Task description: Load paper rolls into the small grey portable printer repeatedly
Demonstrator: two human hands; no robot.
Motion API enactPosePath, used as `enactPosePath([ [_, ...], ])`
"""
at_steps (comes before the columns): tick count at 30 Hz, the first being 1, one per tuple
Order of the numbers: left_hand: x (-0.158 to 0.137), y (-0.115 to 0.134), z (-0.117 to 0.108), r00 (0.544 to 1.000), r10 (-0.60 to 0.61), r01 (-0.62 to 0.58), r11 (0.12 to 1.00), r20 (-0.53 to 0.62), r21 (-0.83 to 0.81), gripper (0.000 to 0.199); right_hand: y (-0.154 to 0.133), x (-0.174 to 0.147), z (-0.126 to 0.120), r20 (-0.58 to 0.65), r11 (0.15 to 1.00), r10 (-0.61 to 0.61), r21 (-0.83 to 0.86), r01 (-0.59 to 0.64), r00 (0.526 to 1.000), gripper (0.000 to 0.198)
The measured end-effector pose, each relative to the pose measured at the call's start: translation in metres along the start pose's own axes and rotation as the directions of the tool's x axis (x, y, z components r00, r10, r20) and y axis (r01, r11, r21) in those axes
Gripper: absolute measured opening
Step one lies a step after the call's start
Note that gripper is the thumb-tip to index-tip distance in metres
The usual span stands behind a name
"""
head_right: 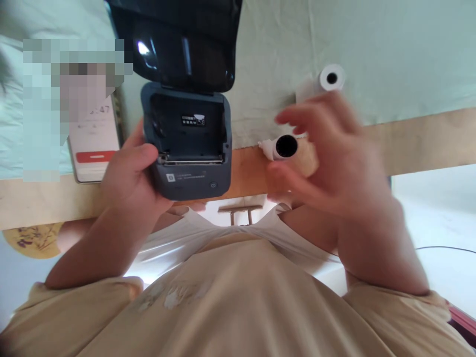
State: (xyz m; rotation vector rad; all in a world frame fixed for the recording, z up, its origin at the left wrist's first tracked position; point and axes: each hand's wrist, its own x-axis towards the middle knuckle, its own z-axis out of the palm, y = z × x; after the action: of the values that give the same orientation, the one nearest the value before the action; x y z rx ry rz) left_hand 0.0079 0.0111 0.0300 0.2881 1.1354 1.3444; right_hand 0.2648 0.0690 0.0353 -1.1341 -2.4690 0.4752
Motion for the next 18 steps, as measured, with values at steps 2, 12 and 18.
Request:
enactPosePath([
  [2,0.0,0.0,0.0,1.0,0.003,-0.003,1.0,0.006,0.002,0.03,-0.002,0.001,0.011,0.077,0.992,-0.053,-0.106,0.061,0.996,0.039],
  [12,-0.008,0.005,0.003,0.997,-0.076,0.074,0.993,0.022,0.094,0.026,-0.017,0.025,0.011,-0.038,0.664,0.34,0.718,-0.211,0.94,0.057],
  [18,0.002,-0.006,-0.007,0.991,0.073,-0.073,0.997,0.109,-0.006,0.021,-0.041,0.047,0.005,-0.043,0.683,0.325,0.702,-0.203,0.945,0.047],
])
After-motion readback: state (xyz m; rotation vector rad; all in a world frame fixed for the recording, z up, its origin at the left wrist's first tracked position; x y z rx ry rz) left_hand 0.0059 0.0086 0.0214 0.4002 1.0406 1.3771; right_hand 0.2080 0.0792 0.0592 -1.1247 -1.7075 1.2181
